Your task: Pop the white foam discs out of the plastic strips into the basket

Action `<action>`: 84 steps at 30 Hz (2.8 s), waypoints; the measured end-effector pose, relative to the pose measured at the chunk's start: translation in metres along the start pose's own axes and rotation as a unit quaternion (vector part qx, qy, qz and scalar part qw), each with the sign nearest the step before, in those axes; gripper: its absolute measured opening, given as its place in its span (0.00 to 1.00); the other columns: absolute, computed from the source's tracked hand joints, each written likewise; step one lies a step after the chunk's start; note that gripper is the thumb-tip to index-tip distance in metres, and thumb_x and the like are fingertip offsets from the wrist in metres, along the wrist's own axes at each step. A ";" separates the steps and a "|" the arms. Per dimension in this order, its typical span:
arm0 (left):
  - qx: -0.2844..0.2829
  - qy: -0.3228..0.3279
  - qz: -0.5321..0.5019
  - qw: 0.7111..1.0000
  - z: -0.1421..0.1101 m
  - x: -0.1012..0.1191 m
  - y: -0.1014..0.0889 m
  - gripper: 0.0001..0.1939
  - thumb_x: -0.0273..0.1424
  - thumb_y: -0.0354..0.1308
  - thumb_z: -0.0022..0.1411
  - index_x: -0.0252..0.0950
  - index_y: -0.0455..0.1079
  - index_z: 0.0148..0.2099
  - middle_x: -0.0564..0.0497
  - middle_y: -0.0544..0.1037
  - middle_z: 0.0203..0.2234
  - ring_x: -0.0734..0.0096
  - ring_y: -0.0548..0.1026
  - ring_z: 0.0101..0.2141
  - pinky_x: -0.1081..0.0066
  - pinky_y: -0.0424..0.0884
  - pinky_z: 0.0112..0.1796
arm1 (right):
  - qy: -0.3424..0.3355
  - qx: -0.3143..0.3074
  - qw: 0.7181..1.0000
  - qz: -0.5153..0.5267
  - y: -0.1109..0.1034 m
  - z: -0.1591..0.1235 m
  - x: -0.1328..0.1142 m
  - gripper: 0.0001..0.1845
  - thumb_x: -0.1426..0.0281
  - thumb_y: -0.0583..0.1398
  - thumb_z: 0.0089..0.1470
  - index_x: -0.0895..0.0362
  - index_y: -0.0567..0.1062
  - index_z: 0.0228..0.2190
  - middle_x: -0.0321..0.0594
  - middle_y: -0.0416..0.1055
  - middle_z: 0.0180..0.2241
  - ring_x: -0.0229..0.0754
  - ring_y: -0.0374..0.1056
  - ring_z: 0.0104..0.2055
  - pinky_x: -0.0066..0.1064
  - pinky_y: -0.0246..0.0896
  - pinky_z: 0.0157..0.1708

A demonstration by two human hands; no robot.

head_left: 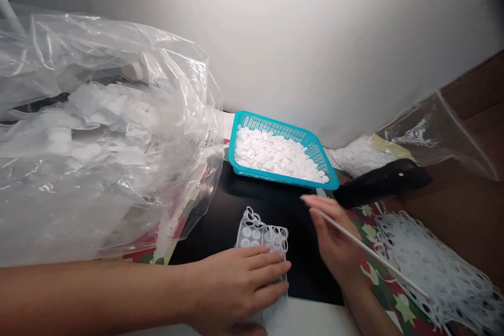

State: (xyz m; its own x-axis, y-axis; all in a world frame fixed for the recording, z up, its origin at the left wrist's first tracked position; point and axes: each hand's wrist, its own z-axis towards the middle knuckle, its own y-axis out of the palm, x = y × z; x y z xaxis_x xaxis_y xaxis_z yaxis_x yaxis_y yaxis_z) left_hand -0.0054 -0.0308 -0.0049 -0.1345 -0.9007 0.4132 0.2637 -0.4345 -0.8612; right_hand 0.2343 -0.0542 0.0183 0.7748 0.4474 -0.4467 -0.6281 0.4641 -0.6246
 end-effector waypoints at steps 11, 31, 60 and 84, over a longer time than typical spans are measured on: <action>-0.037 0.045 -0.089 0.994 -0.002 -0.003 -0.012 0.30 0.31 0.50 0.61 0.25 0.58 0.64 0.39 0.59 0.63 0.56 0.56 0.63 0.64 0.48 0.64 | 0.008 -0.137 0.982 0.131 0.019 -0.003 -0.025 0.12 0.77 0.55 0.60 0.54 0.74 0.43 0.45 0.71 0.49 0.47 0.66 0.55 0.41 0.65 0.53; -0.045 0.036 -0.062 0.996 -0.002 -0.002 -0.005 0.31 0.33 0.48 0.59 0.27 0.59 0.63 0.40 0.62 0.61 0.53 0.61 0.60 0.56 0.47 0.63 | -0.106 -0.261 0.950 0.135 0.035 -0.011 -0.026 0.10 0.72 0.55 0.64 0.59 0.75 0.43 0.45 0.76 0.44 0.41 0.71 0.47 0.33 0.70 0.48; -0.063 0.039 0.011 0.997 -0.005 -0.001 -0.002 0.33 0.30 0.51 0.57 0.30 0.56 0.65 0.44 0.55 0.65 0.51 0.50 0.65 0.54 0.38 0.65 | -0.147 -0.179 0.971 0.066 0.005 -0.005 -0.016 0.23 0.82 0.55 0.59 0.56 0.67 0.54 0.47 0.73 0.49 0.44 0.69 0.51 0.37 0.71 0.46; -0.036 0.047 -0.021 0.998 -0.004 -0.004 0.003 0.34 0.34 0.52 0.55 0.27 0.58 0.63 0.40 0.62 0.61 0.50 0.58 0.61 0.55 0.44 0.63 | -0.150 -0.310 0.939 -0.007 0.015 -0.023 -0.018 0.16 0.74 0.55 0.62 0.54 0.73 0.50 0.45 0.72 0.52 0.42 0.68 0.54 0.31 0.70 0.51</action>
State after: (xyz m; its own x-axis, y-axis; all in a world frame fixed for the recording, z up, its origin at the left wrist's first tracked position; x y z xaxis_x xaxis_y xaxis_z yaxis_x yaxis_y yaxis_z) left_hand -0.0076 -0.0285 -0.0105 -0.2333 -0.8752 0.4238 0.1861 -0.4680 -0.8639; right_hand 0.2129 -0.0728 0.0019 0.6695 0.6824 -0.2935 -0.3831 -0.0213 -0.9235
